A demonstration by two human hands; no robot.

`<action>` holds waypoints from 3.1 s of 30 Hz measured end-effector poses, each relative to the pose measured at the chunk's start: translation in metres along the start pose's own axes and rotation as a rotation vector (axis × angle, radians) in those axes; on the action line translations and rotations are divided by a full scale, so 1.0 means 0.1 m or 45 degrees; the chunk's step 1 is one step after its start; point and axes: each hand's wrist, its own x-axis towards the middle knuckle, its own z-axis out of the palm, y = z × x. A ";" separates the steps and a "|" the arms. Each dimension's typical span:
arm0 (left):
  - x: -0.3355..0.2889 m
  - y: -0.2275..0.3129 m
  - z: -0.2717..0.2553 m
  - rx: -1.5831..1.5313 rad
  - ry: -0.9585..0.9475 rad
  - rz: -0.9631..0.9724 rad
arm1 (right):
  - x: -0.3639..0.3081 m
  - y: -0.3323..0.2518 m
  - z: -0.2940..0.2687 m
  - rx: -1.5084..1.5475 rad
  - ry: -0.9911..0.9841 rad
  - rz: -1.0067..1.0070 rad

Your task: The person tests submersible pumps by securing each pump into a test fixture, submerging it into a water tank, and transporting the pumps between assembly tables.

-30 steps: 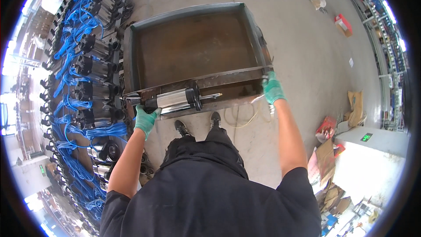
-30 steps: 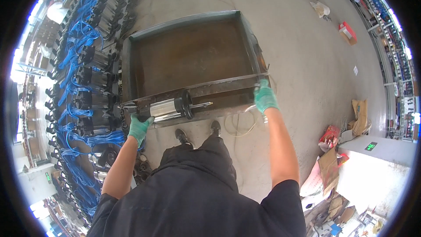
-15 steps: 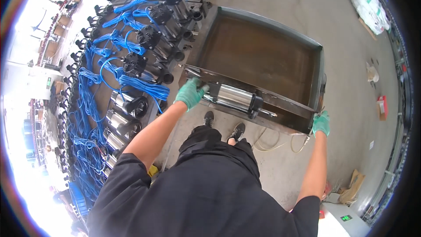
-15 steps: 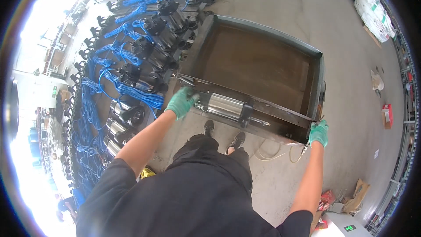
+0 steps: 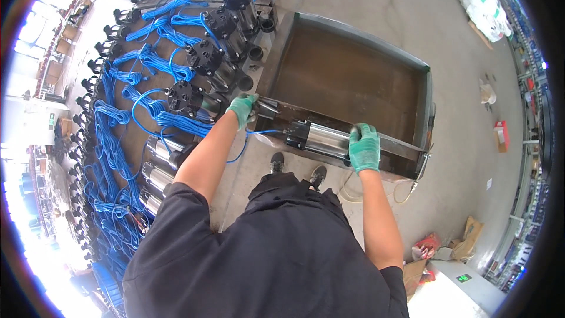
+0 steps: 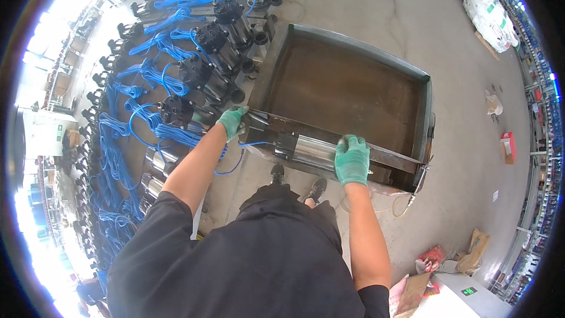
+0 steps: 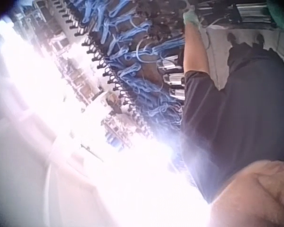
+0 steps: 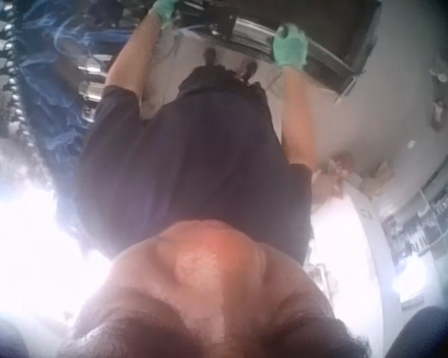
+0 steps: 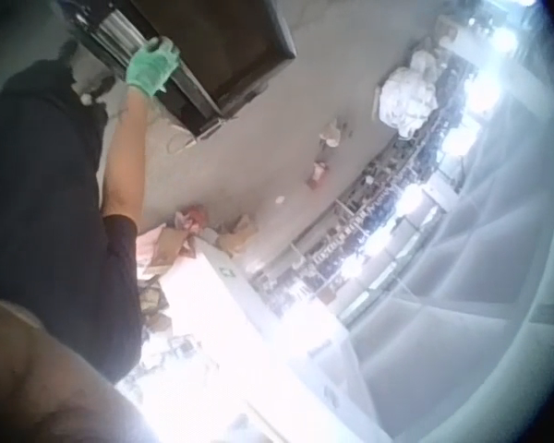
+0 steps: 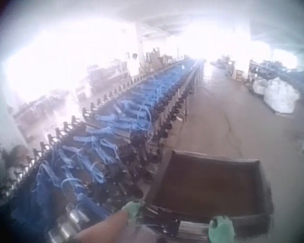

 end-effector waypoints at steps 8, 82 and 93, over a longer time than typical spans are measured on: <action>-0.85 -0.21 0.01 0.677 0.149 1.076 | 0.01 0.07 0.04 0.063 0.073 -0.002; -0.49 -0.33 -0.11 1.340 -0.304 0.988 | 0.01 0.10 0.09 0.038 0.081 0.007; -0.45 -0.33 -0.27 0.483 -0.823 0.302 | 0.03 0.01 0.01 0.039 0.020 0.049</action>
